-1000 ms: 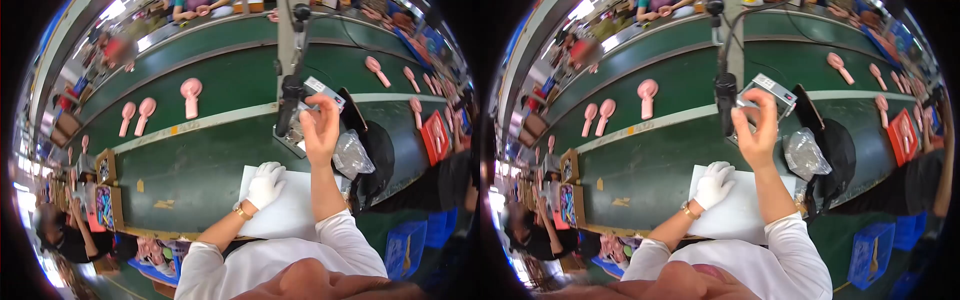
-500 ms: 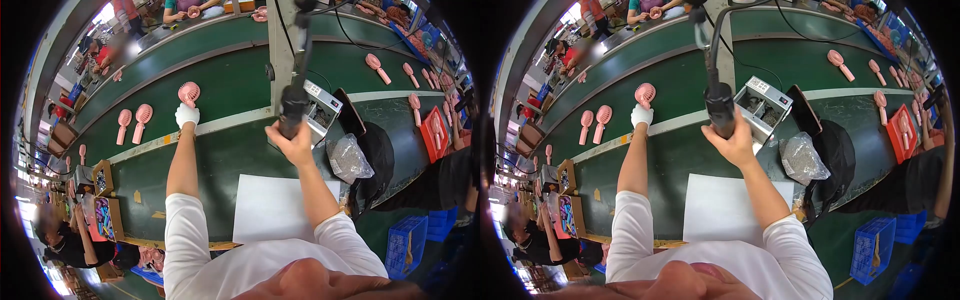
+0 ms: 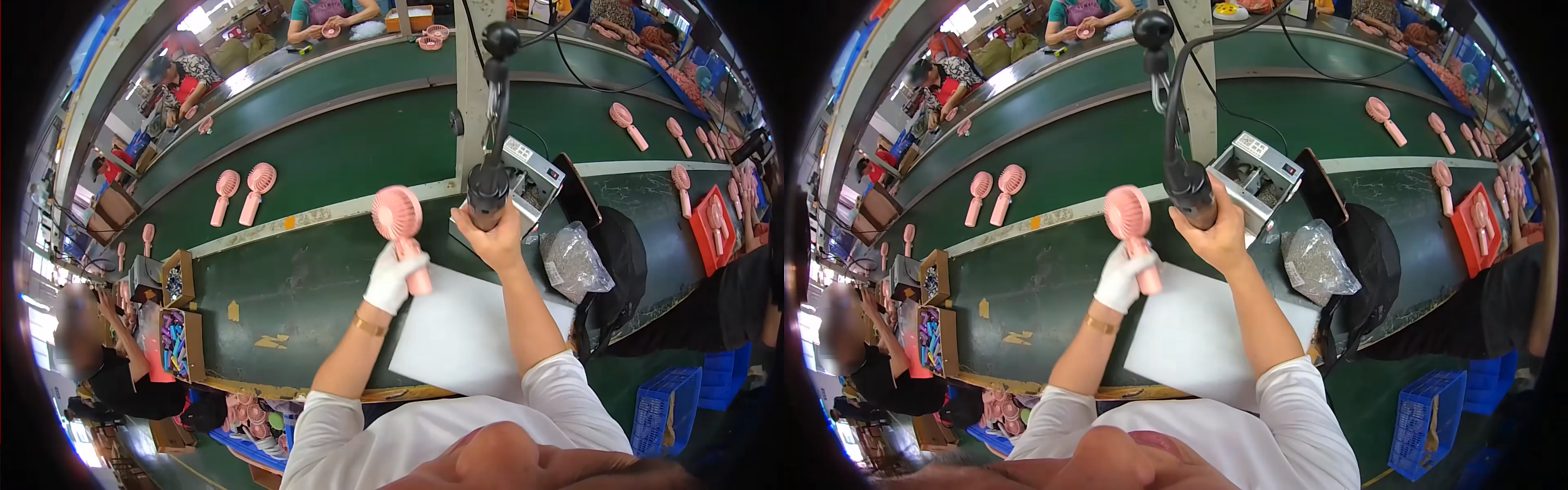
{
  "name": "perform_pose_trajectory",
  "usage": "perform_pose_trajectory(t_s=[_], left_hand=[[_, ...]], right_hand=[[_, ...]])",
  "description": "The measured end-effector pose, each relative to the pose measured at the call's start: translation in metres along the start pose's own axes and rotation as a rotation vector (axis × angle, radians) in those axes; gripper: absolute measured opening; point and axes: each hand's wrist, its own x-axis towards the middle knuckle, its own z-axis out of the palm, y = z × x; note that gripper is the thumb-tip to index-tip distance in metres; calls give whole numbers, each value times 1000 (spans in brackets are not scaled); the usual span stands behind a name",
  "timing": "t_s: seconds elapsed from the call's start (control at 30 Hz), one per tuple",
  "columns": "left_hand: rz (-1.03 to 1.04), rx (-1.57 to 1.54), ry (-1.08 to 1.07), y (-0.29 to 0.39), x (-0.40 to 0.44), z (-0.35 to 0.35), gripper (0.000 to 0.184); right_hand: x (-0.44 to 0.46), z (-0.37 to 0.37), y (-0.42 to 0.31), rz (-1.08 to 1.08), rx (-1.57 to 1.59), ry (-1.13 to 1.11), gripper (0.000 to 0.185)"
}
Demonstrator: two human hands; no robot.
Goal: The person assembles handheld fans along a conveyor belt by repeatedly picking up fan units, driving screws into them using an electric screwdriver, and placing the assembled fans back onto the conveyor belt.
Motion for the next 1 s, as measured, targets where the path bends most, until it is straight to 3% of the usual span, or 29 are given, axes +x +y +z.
perform_pose_trajectory(t_s=[0.27, 0.4, 0.53, 0.77, 1.0], left_hand=[[-189, -205, -17, -37, -27, 30, 23], [-182, -260, -8, -49, -22, 29, 16], [-183, -299, -6, -51, -21, 29, 23], [-156, -323, 8, -48, -21, 30, 26], [-170, -317, 28, -46, -22, 30, 24]], right_hand=[[3, 6, 1, -40, 16, 18, 57], [5, 6, 1, -10, 54, 71, 50], [0, 6, 0, 29, 142, 113, 44], [-1, 19, -5, 129, 644, -18, 56], [-6, 27, -7, 171, 617, -80, 60]])
